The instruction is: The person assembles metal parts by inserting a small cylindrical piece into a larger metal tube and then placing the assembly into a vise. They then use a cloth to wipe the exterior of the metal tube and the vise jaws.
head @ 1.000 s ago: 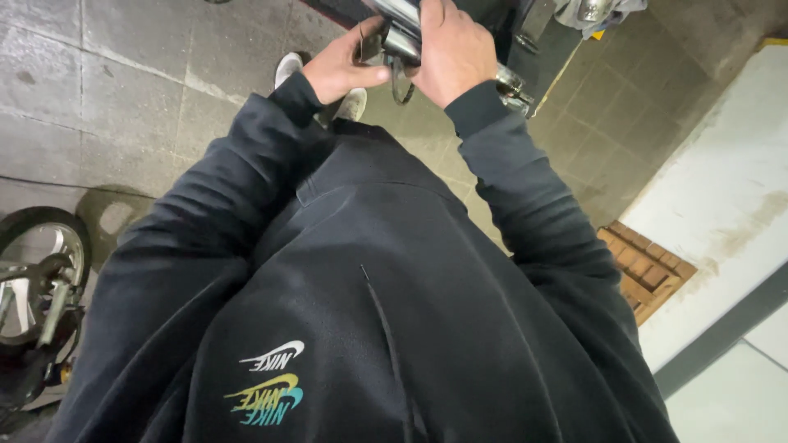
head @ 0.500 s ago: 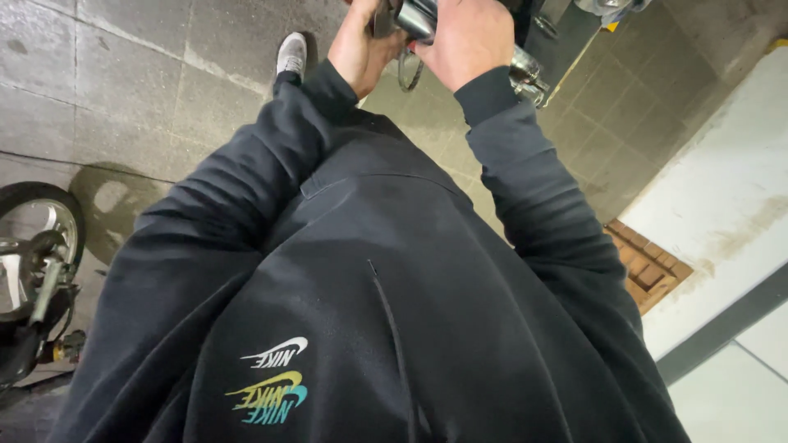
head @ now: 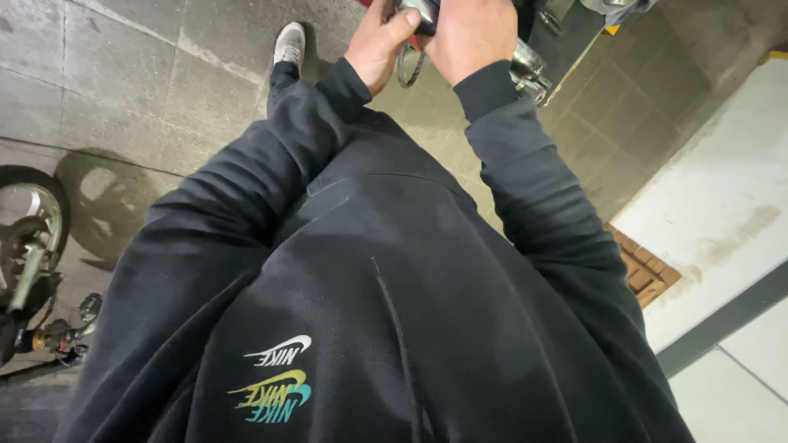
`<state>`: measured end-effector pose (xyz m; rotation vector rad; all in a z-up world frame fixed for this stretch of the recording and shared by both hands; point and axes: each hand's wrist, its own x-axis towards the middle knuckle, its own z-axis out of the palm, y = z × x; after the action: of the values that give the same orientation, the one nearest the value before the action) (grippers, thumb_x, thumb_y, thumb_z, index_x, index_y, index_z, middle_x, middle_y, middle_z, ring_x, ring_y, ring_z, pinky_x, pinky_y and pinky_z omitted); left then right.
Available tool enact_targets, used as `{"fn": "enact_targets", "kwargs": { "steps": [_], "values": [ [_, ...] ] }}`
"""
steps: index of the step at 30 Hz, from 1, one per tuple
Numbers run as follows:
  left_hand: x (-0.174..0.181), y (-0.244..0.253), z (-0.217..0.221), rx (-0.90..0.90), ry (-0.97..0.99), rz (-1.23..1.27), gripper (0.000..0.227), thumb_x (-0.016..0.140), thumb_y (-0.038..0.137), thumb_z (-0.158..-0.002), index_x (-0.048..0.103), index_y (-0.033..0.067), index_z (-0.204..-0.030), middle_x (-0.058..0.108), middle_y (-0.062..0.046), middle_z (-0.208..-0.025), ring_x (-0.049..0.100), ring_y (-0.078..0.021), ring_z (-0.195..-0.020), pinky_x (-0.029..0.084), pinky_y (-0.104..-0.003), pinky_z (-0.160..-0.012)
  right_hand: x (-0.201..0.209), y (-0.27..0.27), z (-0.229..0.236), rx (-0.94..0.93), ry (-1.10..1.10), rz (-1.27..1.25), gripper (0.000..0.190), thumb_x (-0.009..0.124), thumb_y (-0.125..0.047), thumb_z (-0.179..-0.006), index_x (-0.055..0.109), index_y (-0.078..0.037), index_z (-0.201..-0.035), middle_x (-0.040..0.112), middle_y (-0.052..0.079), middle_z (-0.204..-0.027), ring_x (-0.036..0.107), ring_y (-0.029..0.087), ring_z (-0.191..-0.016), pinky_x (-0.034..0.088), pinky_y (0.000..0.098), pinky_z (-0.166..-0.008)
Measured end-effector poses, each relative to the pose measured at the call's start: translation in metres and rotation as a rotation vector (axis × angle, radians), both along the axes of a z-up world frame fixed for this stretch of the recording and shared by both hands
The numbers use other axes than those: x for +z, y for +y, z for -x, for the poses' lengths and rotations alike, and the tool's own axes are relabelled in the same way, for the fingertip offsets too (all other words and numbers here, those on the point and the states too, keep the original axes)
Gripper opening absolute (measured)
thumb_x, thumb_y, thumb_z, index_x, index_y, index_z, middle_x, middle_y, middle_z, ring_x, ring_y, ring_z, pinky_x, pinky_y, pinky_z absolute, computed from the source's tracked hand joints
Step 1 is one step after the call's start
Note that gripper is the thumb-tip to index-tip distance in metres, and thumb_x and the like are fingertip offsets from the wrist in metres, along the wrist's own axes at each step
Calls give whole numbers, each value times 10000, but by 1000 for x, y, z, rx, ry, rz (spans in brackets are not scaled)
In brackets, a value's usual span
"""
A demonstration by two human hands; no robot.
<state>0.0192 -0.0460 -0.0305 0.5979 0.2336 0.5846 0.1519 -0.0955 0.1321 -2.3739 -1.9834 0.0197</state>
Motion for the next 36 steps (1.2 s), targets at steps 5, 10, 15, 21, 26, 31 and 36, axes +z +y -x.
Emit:
{"fn": "enact_targets", "kwargs": {
  "steps": [5,10,15,21,26,31,36],
  "values": [
    [25,2,4,-34,161,-29,632,800,296,-990,483,-9,-1445,625,-110,-1257,633,-212,-1103,546,-398,-957,2,-1,0,31,22,-35,348,932,-338,-709,736,-103,-875,674,93,-706,666,323,-629,501,438,-575],
    [10,-5,0,-1,139,-59,641,834,281,-1016,495,-39,-1456,641,-138,-1306,638,-230,-1217,539,-399,-1122,-5,-3,-6,38,4,-23,313,896,-300,-700,718,-97,-858,665,112,-701,660,340,-636,493,447,-564],
    [0,9,2,-68,-70,58,800,770,354,-1054,301,25,-1613,470,-109,-1602,467,-250,-1521,389,-397,-1272,10,2,-2,33,22,-32,402,915,-319,-697,699,-79,-937,675,131,-760,669,352,-685,506,456,-591],
    [-3,6,4,-98,-160,65,752,724,283,-1067,267,80,-1630,455,-108,-1610,467,-274,-1517,393,-435,-1264,16,2,-1,28,36,-36,502,952,-366,-666,692,-68,-976,687,135,-798,678,360,-720,510,465,-608],
    [-21,3,5,-137,-156,46,626,666,229,-1107,359,48,-1622,516,-120,-1523,521,-254,-1422,425,-426,-1241,11,1,-3,31,53,31,469,962,-421,-680,724,-94,-916,694,114,-746,679,353,-674,506,470,-595],
    [-22,13,8,-235,-152,-100,505,604,325,-1126,511,17,-1516,602,-100,-1380,584,-222,-1278,452,-413,-1088,5,-1,-6,75,65,46,427,936,-446,-733,750,-105,-909,693,95,-714,676,328,-636,493,451,-555],
    [58,35,32,-264,181,-144,515,576,354,-1084,478,70,-1502,597,-64,-1361,592,-199,-1204,507,-404,-1076,6,6,-7,56,40,44,488,956,-504,-743,743,-97,-906,698,96,-717,682,322,-637,502,453,-560]
  ]
}}
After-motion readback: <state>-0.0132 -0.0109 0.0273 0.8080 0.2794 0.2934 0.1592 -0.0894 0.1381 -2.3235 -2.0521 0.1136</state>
